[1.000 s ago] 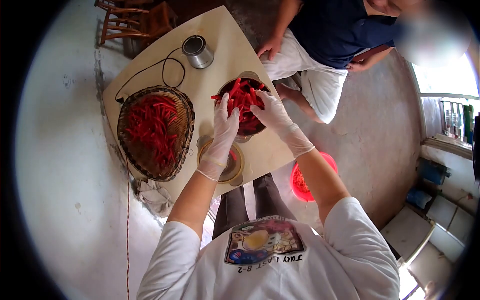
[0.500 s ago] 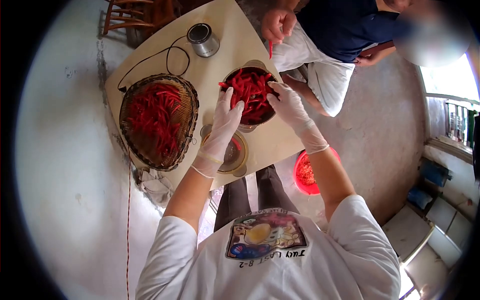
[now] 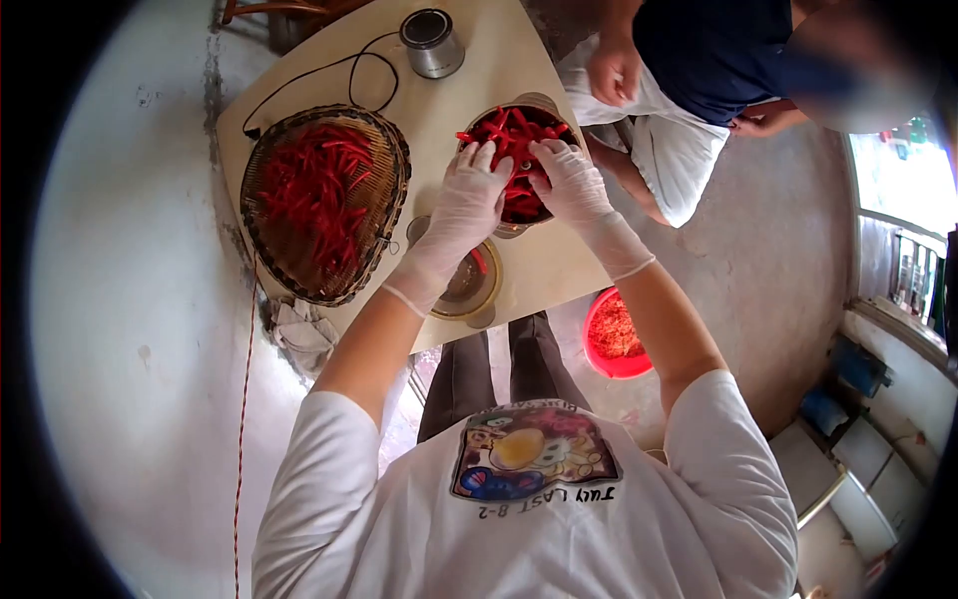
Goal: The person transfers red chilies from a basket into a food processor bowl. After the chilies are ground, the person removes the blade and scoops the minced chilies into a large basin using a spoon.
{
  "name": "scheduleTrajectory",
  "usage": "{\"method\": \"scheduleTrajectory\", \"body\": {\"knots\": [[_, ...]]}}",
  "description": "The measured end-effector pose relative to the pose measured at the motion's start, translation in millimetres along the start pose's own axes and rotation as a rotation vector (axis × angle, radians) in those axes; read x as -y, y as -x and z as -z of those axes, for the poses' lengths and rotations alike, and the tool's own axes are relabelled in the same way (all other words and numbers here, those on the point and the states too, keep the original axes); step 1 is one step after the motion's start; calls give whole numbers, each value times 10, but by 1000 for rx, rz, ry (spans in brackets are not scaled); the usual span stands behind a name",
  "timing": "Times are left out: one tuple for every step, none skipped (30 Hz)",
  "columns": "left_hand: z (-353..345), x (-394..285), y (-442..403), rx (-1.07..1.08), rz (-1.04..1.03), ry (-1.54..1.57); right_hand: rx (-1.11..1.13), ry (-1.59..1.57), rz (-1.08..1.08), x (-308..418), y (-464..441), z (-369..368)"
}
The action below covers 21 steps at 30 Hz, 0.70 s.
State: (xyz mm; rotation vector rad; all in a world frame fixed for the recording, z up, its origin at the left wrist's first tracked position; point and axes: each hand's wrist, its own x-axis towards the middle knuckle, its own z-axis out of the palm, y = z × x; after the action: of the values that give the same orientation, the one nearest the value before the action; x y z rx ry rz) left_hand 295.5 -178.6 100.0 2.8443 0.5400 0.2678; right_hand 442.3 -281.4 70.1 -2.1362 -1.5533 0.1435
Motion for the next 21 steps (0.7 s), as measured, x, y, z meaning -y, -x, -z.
{"method": "scheduleTrajectory", "body": {"knots": [[-60, -10, -36, 10, -7, -23, 71, 94, -24, -2, -12, -15], [-96, -6, -66, 18, -14, -46, 194, 125, -91, -35, -27, -5], [-104, -4, -76, 26, -9, 4, 255, 172, -103, -46, -21, 28], [-111, -9, -72, 37, -4, 56, 318, 219, -117, -42, 5, 78], [-113, -4, -77, 44, -2, 108, 378, 268, -131, -53, 18, 117], [-68, 8, -56, 81, -18, 143, 358, 217, -114, -52, 37, 129], [-48, 24, -4, 109, -49, 136, 345, 186, -119, -43, 44, 142], [-27, 48, 51, 137, -77, 128, 332, 154, -123, -28, 45, 162], [-19, 67, 94, 168, -104, 120, 320, 120, -128, 7, 30, 185], [-98, 106, 126, 156, -138, 139, 214, 80, -86, 42, -16, 180], [-137, 136, 120, 192, -162, 104, 108, 38, -44, 86, -74, 157], [-162, 135, 93, 229, -183, 68, 3, -8, -2, 129, -114, 124], [-174, 149, 79, 267, -198, 23, 52, 25, -7, 138, -135, 100], [-284, 188, 117, 127, -223, 93, 96, 46, 1, 128, -172, 74], [-256, 181, 139, 60, -227, 161, 137, 60, 16, 136, -217, 27], [-138, 161, 110, 54, -245, 158, 218, 80, -37, 136, -228, 26], [-80, 166, 138, 60, -182, 300, 302, 110, -89, 105, -217, 55], [-93, 176, 165, -25, -164, 386, 365, 145, -73, 48, -201, 62], [-96, 202, 235, -111, -150, 477, 430, 184, -62, 25, -164, 61], [-43, 236, 325, -126, -104, 546, 408, 139, -68, 65, -138, 85], [35, 243, 374, -143, -65, 620, 384, 98, -81, 92, -114, 122]]}}
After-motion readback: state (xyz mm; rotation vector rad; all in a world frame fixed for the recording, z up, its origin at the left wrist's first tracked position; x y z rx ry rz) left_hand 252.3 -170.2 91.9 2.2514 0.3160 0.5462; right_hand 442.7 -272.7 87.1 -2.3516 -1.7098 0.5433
